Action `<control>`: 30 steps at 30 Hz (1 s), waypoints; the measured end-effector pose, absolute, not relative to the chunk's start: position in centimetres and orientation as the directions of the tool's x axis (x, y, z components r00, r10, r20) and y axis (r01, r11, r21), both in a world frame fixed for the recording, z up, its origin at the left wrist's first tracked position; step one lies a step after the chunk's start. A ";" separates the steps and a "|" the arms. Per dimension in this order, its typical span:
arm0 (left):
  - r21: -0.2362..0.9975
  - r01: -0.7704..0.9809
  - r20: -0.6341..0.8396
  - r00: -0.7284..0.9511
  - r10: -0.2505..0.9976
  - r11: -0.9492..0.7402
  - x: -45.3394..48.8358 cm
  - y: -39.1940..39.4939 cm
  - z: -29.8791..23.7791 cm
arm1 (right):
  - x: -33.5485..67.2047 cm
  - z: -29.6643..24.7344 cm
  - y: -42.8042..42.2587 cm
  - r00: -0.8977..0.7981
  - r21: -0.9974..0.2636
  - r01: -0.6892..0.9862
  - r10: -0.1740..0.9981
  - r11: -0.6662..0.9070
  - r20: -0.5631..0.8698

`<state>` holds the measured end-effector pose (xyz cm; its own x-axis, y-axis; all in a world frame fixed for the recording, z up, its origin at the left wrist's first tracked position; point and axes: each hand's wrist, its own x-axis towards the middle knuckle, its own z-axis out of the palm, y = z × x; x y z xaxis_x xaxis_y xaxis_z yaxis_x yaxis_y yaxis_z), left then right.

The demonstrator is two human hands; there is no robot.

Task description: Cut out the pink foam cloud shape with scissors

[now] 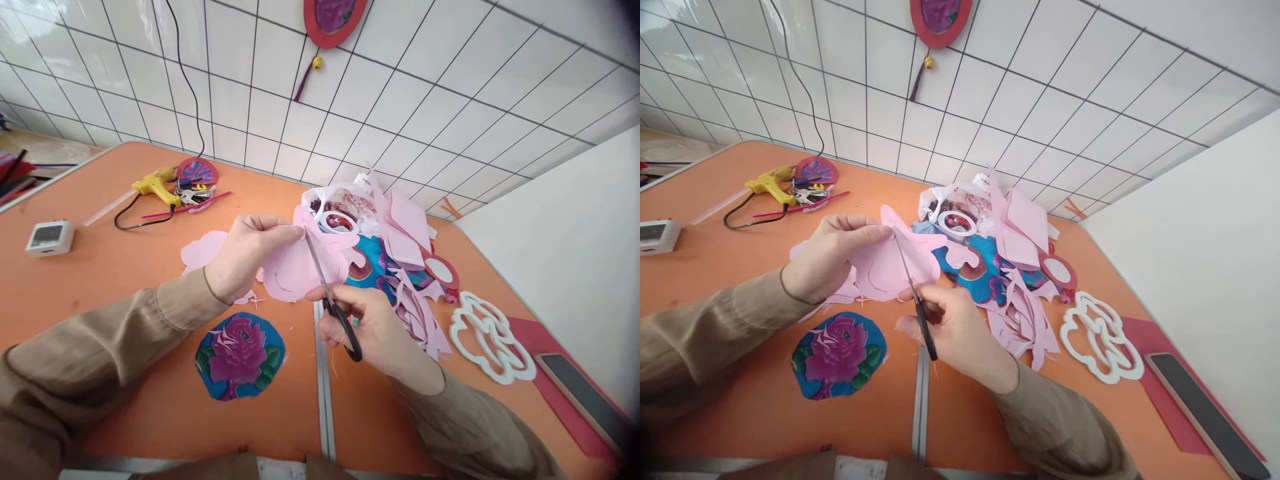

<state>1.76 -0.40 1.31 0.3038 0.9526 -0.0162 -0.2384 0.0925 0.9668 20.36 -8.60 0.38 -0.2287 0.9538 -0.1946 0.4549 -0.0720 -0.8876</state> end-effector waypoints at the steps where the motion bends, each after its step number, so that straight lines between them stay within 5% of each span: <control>1: 0.966 -0.236 -0.032 0.307 0.951 0.109 1.7 -0.4 1.4 | 20.3 0.3 -8.6 -0.224 -0.884 0.463 0.957 -0.064 -0.186; 30: 0.935 -0.302 -0.086 0.310 0.947 0.184 1.8 -0.7 1.7 | 20.0 0.0 -8.9 -0.189 -0.877 0.473 0.964 -0.078 -0.188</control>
